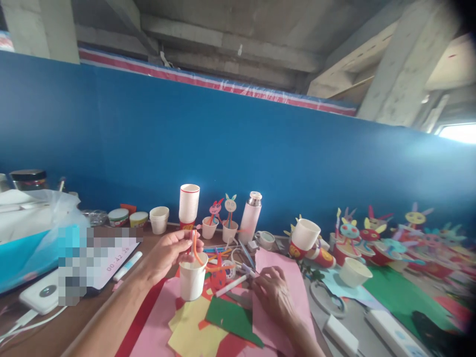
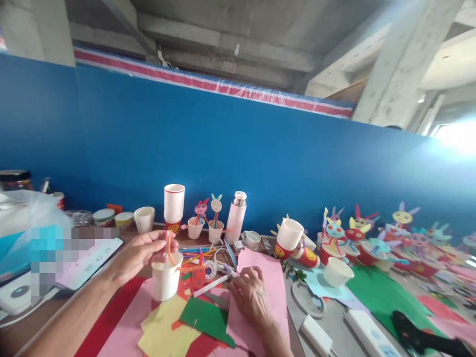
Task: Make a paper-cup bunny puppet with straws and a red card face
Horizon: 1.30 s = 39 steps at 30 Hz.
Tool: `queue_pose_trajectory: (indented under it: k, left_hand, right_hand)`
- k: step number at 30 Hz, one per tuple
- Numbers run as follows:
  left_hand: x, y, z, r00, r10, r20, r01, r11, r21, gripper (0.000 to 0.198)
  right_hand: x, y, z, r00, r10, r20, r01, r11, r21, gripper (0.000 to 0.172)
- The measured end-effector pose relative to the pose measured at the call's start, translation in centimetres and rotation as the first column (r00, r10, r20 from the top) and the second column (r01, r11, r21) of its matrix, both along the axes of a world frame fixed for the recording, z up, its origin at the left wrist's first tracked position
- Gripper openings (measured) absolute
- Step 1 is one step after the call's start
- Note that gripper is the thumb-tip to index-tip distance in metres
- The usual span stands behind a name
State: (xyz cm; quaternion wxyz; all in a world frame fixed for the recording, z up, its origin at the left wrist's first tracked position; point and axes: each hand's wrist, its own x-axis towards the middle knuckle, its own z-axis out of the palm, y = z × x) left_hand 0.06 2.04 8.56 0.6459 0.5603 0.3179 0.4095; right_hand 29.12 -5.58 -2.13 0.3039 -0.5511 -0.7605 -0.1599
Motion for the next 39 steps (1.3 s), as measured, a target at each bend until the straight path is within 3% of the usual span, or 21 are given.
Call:
queue_pose_trajectory:
  k: [7,12,22,27,32,39]
  left_hand:
    - [-0.1,-0.1,0.4,1.000,0.031,0.005,-0.031,0.999,0.025,0.021]
    - [-0.5,0.0,0.9,0.999,0.035,0.038,-0.037,0.998,0.042,0.022]
    - [-2.0,1.0,0.7,0.992,0.110,0.060,-0.108,0.994,-0.031,0.025]
    - [-3.0,1.8,0.8,0.983,0.165,0.077,-0.159,0.984,-0.075,0.022]
    - [-3.0,1.7,1.1,0.977,0.198,0.074,-0.189,0.976,-0.110,0.024]
    - [-2.3,1.1,1.4,0.985,0.157,0.072,-0.156,0.987,-0.032,0.028]
  right_hand:
    - [-0.7,-0.6,0.9,0.998,0.063,0.006,-0.063,0.996,-0.057,0.016]
    - [-1.6,-0.8,0.5,0.992,0.123,0.020,-0.120,0.986,-0.119,0.014]
    - [-0.2,-0.6,-0.5,0.999,0.033,-0.032,-0.036,0.997,-0.069,0.014]
    - [0.0,-0.1,-0.9,1.000,-0.004,0.004,0.004,1.000,-0.017,0.021]
    - [0.4,0.4,-1.1,0.999,0.029,0.023,-0.029,0.999,-0.016,0.017]
    - [0.6,0.7,-1.4,0.996,0.064,0.069,-0.066,0.997,0.034,0.014]
